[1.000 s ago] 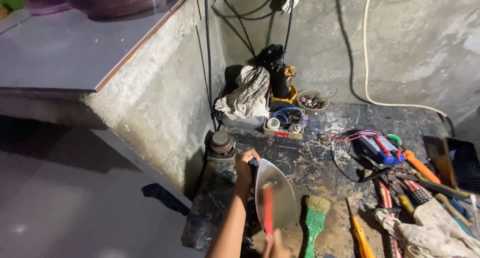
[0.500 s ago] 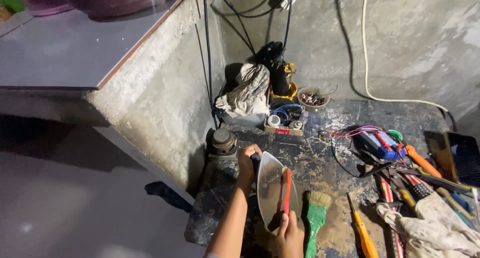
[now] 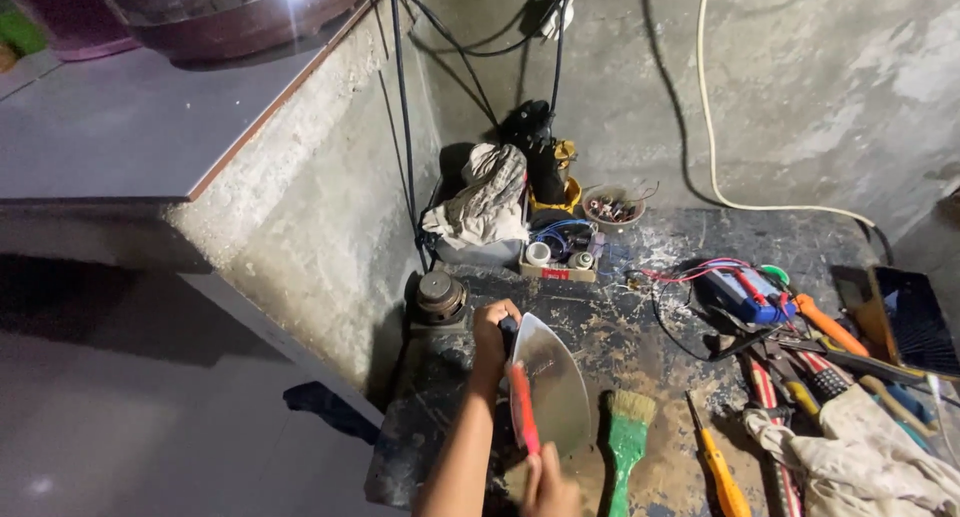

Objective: Cleaning the soleplate of an electric iron using a brush and a scraping tool to remove residue

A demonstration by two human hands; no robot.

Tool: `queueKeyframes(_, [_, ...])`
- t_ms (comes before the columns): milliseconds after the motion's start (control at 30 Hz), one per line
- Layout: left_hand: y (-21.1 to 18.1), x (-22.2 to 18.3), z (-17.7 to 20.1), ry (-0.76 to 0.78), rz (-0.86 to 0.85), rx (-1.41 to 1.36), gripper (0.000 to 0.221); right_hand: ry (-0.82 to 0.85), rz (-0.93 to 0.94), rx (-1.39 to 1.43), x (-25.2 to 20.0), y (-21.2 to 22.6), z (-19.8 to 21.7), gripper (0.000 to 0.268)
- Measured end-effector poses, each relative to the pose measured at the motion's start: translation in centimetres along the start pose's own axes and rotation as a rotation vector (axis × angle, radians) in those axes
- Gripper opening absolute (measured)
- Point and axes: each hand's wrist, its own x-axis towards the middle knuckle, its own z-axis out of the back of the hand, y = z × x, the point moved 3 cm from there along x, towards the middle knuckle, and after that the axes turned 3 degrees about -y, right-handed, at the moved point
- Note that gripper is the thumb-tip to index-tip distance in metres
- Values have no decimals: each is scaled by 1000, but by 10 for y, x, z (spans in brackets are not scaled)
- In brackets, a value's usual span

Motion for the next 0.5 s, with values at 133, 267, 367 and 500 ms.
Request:
queueKeyframes(133, [-13, -8, 3, -46, 19, -12, 24, -86, 37, 86, 23, -17, 8, 31])
queueKeyframes(267, [-15, -7, -1, -27, 56, -93, 27, -300, 70, -11, -17, -14, -21, 40])
queueKeyframes(367, [7, -2, 2, -64, 115, -212, 24, -174, 212, 62, 43, -63, -21, 25])
queueKeyframes(500, [-19, -7, -1, -49, 73, -47, 24, -109, 114, 187, 20, -28, -4, 36])
